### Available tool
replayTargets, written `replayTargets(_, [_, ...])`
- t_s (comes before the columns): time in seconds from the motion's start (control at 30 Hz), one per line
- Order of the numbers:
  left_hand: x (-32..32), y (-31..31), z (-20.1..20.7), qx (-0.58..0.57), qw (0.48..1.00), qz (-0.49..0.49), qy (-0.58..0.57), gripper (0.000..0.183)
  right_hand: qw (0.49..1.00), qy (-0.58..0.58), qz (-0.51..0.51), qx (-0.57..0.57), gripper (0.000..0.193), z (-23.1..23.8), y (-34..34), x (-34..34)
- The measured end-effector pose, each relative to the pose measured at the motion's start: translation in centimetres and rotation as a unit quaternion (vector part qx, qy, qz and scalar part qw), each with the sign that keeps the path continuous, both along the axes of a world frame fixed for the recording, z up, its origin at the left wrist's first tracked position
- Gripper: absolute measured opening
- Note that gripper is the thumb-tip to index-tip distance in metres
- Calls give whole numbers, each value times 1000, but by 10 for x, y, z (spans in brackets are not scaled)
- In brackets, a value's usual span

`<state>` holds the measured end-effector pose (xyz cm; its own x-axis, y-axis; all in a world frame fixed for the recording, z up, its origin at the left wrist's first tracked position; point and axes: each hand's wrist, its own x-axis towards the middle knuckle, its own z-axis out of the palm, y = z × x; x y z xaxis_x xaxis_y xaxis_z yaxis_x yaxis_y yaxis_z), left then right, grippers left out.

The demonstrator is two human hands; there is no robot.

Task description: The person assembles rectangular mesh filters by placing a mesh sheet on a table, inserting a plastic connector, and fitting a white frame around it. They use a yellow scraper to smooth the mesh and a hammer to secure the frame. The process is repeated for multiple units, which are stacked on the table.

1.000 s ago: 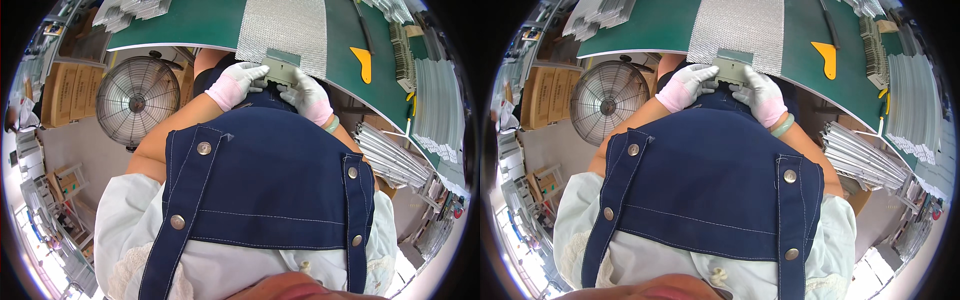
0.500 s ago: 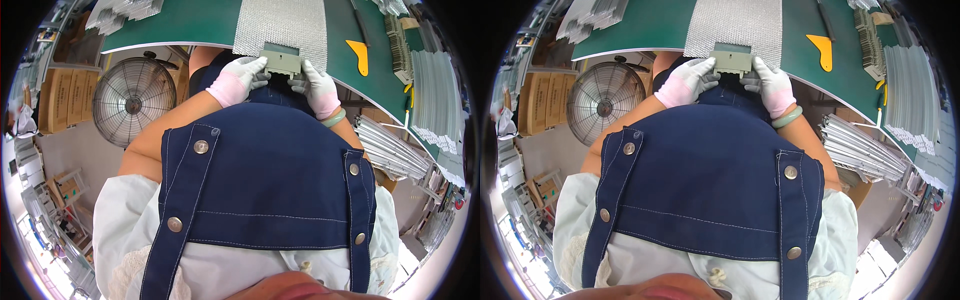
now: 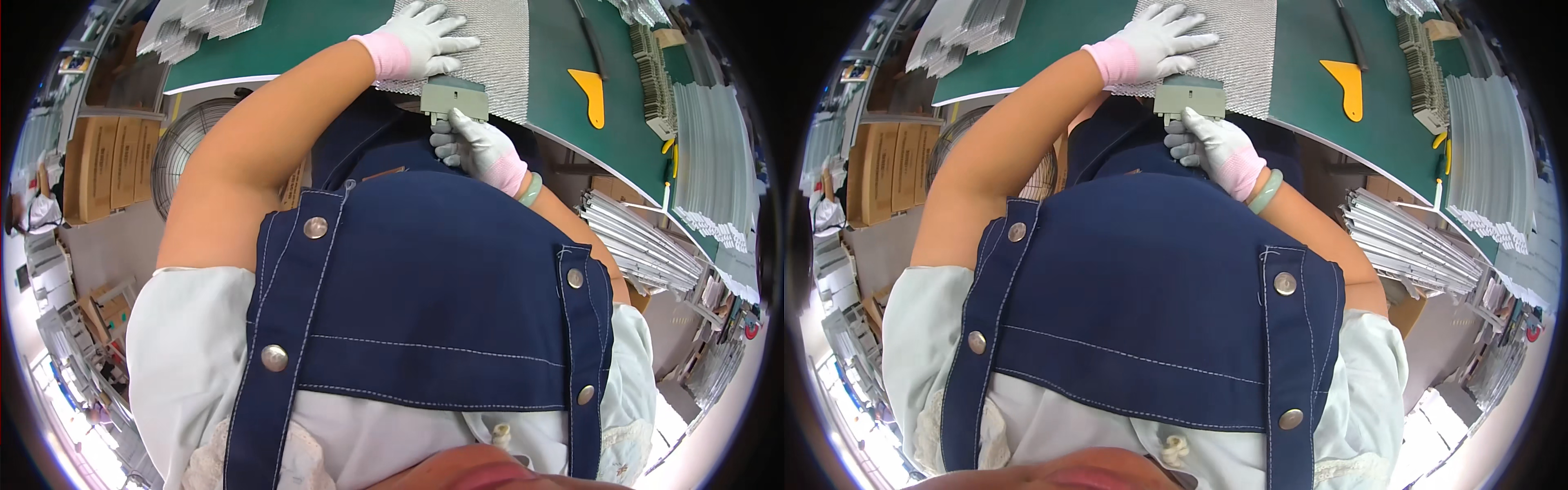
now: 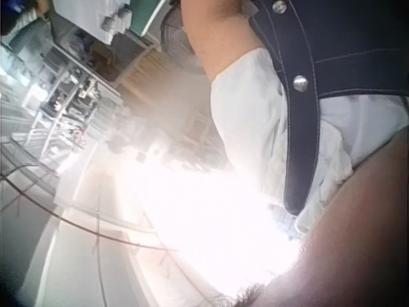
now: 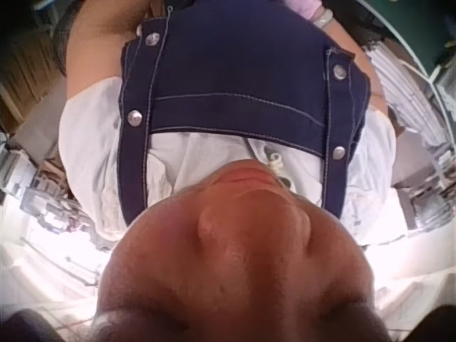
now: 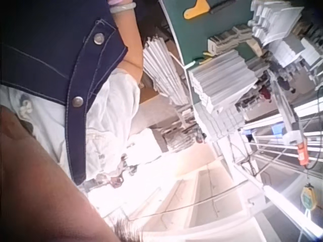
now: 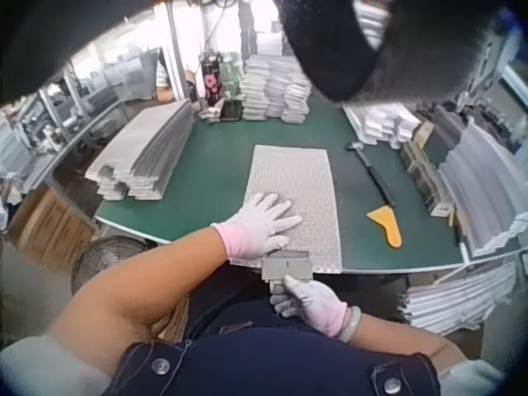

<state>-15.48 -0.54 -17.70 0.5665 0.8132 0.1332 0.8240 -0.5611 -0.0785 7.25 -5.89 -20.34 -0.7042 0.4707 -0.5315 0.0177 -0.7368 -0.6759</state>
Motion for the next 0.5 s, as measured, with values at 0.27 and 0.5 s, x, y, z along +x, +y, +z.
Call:
replayTargets(0.27, [-1,2,-16,29,999,17,-38,57,993,12,-117,15,41,-1,3,-16])
replayTargets(0.5, [13,-2,-5,-5,998,61,-23,50,991,15,-130,-20,39,0,-1,5])
